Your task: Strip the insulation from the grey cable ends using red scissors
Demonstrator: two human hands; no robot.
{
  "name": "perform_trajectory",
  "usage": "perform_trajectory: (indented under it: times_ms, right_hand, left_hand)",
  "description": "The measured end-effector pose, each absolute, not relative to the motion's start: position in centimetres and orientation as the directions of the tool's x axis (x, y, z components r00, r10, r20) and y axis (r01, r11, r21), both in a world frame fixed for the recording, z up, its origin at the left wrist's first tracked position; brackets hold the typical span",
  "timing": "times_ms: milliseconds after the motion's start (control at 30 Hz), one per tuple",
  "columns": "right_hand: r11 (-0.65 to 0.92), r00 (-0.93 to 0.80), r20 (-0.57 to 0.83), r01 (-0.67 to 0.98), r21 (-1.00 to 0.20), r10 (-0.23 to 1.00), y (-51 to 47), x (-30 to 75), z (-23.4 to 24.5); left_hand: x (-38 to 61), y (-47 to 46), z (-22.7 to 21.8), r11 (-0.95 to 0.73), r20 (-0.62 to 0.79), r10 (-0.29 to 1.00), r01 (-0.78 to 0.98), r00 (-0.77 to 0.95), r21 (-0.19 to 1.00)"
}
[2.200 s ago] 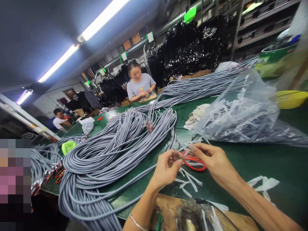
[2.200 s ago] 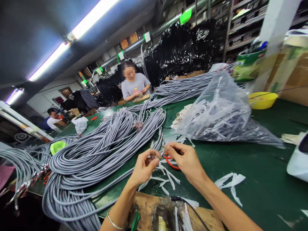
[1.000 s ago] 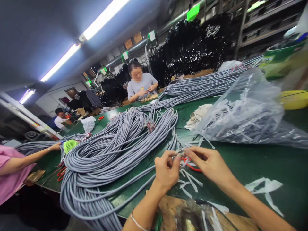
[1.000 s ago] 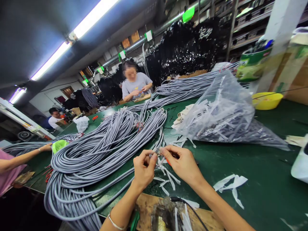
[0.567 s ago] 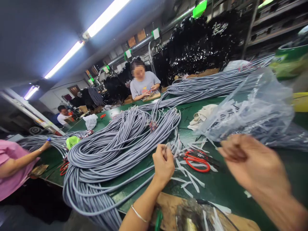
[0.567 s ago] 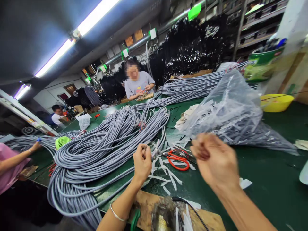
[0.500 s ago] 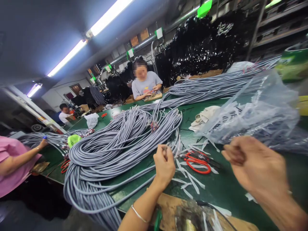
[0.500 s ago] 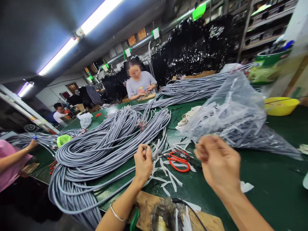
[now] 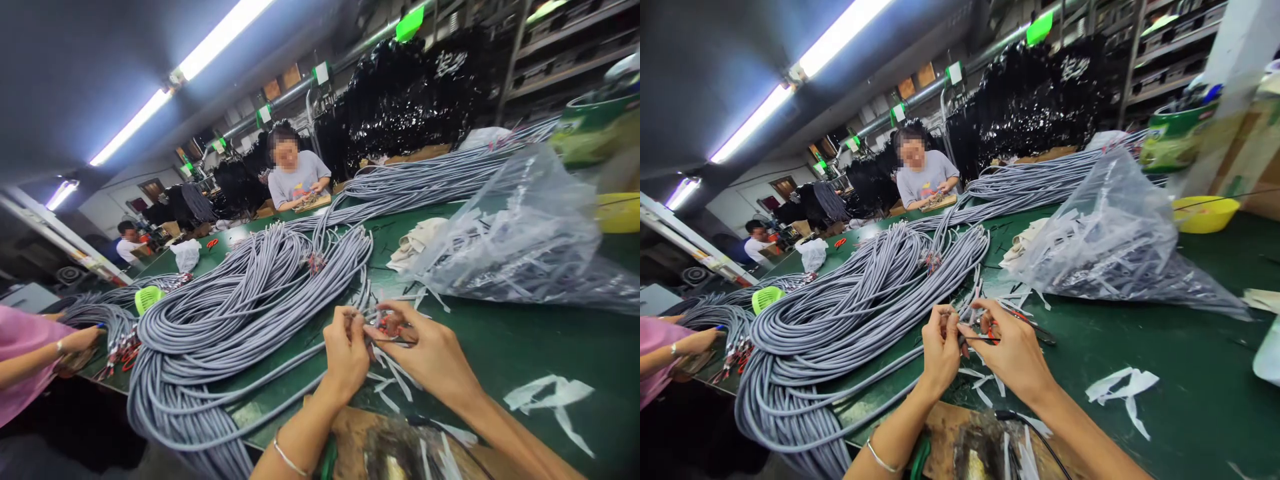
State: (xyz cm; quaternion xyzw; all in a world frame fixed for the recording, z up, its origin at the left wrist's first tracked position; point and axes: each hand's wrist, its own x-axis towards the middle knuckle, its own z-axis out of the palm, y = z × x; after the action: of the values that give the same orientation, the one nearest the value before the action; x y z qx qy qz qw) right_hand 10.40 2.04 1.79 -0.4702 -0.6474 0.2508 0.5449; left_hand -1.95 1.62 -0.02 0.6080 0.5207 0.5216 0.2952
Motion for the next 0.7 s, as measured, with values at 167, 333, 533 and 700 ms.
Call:
perform_trajectory:
  times_ms: [167,333,533,700]
  right_hand:
    - [0.382,-0.018,0.387,0.202,-0.902,0.922,2.22,10.37,1.74]
    - [0.267,-0.019,0.266,0.069,-0.961,0.964,2.64,10.3,1.34]
    - [0.267,0.01,0.268,0.056,-0.962,0.963,2.67,10.24,1.08]
    - [0.259,0.058,0.262,0.056,-0.964,0.963,2.59,10.55,1.8]
  left_hand:
    - [-1.78,1.63,0.17,-0.256,0.29,0.951,0.253,-0.105,0.933]
    - [-1.66,1.85,0.05,-0.211,0.237,0.96,0.175,-0.148,0.962]
    - [-1.58,1.93,0.2,-0.193,0.208,0.966,0.105,-0.154,0.975]
    - [-1.62,1.77,0.71,-0.201,0.203,0.975,0.028,-0.092,0.979]
